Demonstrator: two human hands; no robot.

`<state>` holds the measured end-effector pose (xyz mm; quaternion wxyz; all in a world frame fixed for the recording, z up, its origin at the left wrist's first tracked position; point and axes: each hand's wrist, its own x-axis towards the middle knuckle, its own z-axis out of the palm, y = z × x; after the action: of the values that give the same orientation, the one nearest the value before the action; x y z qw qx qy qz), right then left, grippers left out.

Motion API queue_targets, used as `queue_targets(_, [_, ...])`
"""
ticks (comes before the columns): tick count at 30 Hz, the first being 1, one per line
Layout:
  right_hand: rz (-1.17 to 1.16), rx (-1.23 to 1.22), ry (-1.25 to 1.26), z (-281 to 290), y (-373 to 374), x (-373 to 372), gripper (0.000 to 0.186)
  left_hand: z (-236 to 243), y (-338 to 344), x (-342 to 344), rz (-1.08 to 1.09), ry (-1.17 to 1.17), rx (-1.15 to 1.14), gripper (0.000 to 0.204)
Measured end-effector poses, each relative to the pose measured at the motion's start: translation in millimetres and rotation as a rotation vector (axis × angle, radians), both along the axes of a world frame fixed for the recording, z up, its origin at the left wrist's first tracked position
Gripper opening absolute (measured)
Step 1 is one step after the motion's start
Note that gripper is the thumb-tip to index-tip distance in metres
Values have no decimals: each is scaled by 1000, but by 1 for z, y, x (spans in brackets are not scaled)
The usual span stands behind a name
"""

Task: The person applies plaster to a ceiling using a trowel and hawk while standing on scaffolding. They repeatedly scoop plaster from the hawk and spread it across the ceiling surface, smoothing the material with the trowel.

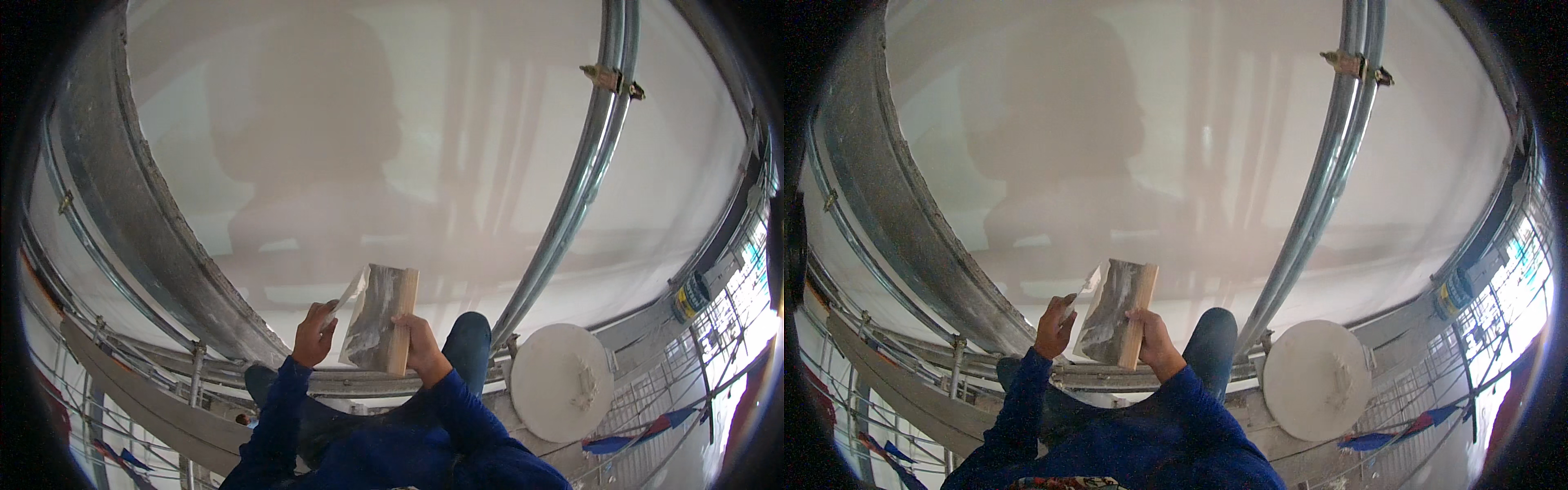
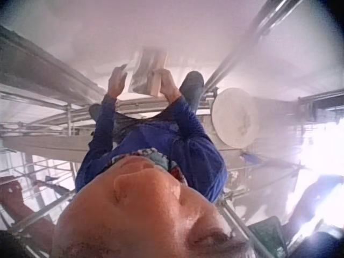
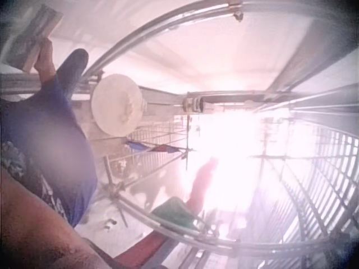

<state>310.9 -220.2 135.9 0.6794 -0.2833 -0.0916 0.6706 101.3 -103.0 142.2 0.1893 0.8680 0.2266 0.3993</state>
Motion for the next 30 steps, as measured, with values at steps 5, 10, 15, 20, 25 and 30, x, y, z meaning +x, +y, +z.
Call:
queue_targets(5, [-26,-2,-11,7,0,-2,27,-10,-6,8,-10,27,57,47])
queue_targets(10, [-43,-23,9,14,5,-1,25,-14,2,3,61,21,295,57])
queue_targets(15, [-21,45,-55,26,1,2,21,-27,28,-27,130,108,282,56])
queue_targets(20, [-181,99,-263,69,10,13,20,-88,44,-59,119,285,-25,38])
queue_targets(25, [-344,258,-1075,166,57,32,23,-165,73,-53,193,-99,-384,38])
queue_targets(30, [-439,695,-2163,288,157,1,37,-188,132,-48,315,-100,-478,45])
